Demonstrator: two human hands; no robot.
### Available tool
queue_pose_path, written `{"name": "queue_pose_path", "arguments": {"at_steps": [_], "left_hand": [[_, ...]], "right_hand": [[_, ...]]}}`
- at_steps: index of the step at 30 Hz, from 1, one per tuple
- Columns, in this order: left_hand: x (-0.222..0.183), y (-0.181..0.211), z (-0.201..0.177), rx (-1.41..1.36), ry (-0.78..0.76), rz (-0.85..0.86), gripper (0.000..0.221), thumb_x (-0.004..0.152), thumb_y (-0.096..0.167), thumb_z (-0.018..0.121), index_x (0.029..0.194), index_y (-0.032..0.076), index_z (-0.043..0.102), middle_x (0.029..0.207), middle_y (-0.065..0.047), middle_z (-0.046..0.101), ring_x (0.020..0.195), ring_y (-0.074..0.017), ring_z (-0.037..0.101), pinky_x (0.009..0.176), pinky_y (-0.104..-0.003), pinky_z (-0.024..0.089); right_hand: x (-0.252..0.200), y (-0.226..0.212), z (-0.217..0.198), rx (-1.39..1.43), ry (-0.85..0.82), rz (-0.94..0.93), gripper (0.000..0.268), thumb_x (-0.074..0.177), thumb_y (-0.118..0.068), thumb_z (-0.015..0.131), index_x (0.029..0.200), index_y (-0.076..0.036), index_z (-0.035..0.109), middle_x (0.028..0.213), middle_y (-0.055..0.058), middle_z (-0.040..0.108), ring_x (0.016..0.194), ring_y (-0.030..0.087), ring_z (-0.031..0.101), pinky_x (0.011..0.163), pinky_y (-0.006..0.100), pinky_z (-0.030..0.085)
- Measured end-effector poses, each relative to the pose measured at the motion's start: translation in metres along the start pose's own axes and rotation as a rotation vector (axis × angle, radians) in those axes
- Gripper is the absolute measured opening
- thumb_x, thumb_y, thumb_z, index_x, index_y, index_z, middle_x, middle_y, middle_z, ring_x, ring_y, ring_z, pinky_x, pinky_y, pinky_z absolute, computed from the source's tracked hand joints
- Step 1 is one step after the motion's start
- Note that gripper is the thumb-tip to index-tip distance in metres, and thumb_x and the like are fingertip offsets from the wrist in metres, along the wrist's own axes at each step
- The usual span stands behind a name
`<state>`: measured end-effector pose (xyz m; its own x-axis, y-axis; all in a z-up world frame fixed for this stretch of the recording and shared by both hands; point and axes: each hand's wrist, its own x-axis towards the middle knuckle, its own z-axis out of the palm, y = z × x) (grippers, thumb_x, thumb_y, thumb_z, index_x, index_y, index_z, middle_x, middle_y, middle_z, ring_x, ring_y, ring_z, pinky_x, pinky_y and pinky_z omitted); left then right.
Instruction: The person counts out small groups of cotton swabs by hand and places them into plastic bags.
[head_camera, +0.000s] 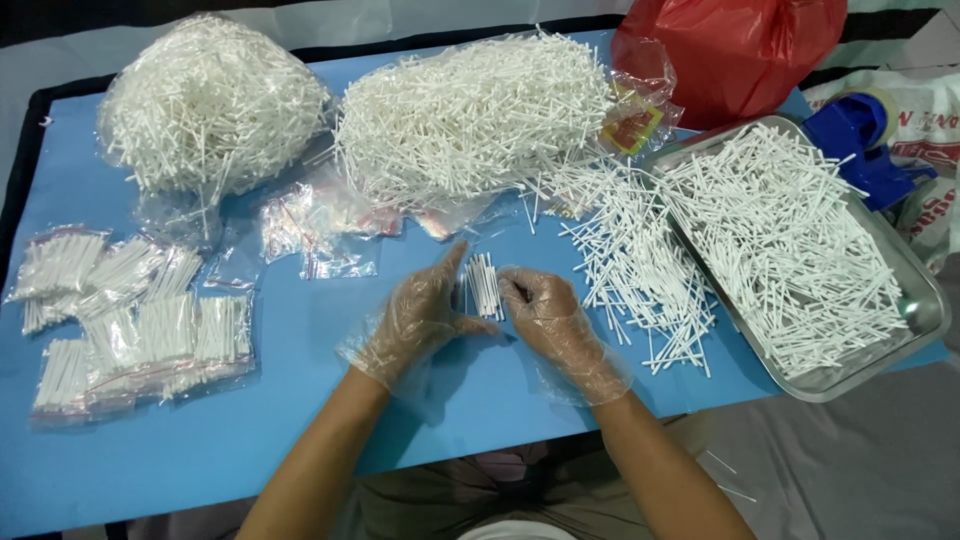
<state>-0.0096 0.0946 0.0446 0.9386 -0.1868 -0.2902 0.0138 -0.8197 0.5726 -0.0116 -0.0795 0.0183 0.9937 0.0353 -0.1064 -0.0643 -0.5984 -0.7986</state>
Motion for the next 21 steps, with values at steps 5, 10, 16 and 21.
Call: {"name": "queue_pose_path", "arguments": {"at_steps": [5,10,16,21], "left_hand": [[0.003,-0.015,0.016,-0.054,0.072,0.055,0.114,0.063,0.043,0.095,0.156,0.011,0.037,0.11,-0.015,0.074,0.115,-0.0331,0.067,0.106,-0.046,0.052],[0.008,-0.028,0.003,0.132,0.085,0.139,0.125,0.052,0.06,0.096,0.154,0.017,0.04,0.119,-0.013,0.069,0.117,-0.0305,0.064,0.103,-0.044,0.05],[0.027,-0.034,0.011,0.246,0.111,0.3,0.133,0.04,0.074,0.092,0.15,0.012,0.046,0.109,-0.014,0.069,0.109,-0.0301,0.066,0.099,-0.045,0.052],[0.041,-0.04,0.021,0.262,0.166,0.404,0.122,0.045,0.08,0.086,0.142,0.013,0.054,0.102,-0.012,0.069,0.103,-0.0284,0.067,0.095,-0.046,0.052]], "right_hand": [[-0.007,-0.005,-0.003,0.068,0.014,-0.008,0.023,0.097,-0.021,0.064,0.106,-0.009,0.081,0.092,0.021,0.079,0.093,0.041,0.076,0.073,0.048,0.062],[-0.004,0.006,0.0,0.098,0.005,-0.003,0.024,0.097,-0.023,0.063,0.109,-0.013,0.081,0.095,0.017,0.08,0.096,0.038,0.076,0.076,0.047,0.063],[-0.007,0.002,0.002,0.1,0.047,-0.049,0.022,0.097,-0.018,0.065,0.108,-0.009,0.081,0.093,0.02,0.079,0.094,0.041,0.076,0.072,0.048,0.063],[-0.007,0.0,0.001,0.111,0.064,-0.085,0.019,0.095,-0.017,0.067,0.105,-0.009,0.081,0.086,0.018,0.079,0.085,0.038,0.077,0.065,0.043,0.063]]}}
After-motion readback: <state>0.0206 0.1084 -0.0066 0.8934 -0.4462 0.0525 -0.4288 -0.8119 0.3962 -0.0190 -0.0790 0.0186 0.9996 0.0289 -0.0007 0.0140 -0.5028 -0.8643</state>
